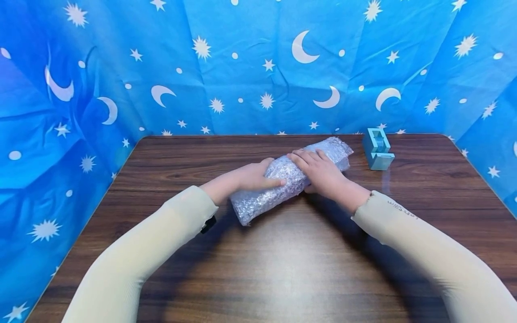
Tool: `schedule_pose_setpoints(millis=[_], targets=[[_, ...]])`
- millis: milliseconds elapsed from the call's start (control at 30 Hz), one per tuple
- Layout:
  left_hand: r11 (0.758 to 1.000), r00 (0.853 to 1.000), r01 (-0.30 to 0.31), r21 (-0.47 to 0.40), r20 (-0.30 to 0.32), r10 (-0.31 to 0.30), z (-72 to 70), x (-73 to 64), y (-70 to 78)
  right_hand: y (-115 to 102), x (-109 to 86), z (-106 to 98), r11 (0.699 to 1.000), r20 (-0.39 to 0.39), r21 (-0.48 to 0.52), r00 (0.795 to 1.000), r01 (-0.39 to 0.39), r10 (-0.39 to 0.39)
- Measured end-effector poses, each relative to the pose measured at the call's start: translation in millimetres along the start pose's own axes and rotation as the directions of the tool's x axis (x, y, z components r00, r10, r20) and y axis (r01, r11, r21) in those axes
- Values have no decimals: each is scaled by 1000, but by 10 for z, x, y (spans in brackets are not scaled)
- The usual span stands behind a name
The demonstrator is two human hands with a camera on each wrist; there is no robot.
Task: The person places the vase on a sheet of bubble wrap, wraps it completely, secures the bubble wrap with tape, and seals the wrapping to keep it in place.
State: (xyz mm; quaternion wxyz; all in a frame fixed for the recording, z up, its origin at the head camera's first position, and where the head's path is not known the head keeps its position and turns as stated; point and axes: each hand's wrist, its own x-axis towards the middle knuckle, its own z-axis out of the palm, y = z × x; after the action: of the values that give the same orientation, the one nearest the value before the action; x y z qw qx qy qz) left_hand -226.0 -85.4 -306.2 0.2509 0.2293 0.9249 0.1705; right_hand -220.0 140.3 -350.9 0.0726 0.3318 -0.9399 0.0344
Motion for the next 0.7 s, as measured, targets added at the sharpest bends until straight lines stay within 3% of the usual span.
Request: schedule_pose_setpoints(millis=[200,300,400,500,700], targets=[[990,1000,15,-141,-10,-17,41,-22,49,63,81,-70,999,90,37,996,-21,18],[964,998,62,-258,6,-62,66,-19,66,82,141,-109,999,139,20,990,-30,26],[900,991,131,-415,56,-119,95,-33,78,79,202,-148,999,183,15,983,-32,29],[808,983,181,-560,109,-145,138,-35,65,64,259,-172,1000,211,15,977,-23,20],[651,980,197,-733,129,-153,271,-54,85,60,388,-198,999,242,52,970,-3,-10]])
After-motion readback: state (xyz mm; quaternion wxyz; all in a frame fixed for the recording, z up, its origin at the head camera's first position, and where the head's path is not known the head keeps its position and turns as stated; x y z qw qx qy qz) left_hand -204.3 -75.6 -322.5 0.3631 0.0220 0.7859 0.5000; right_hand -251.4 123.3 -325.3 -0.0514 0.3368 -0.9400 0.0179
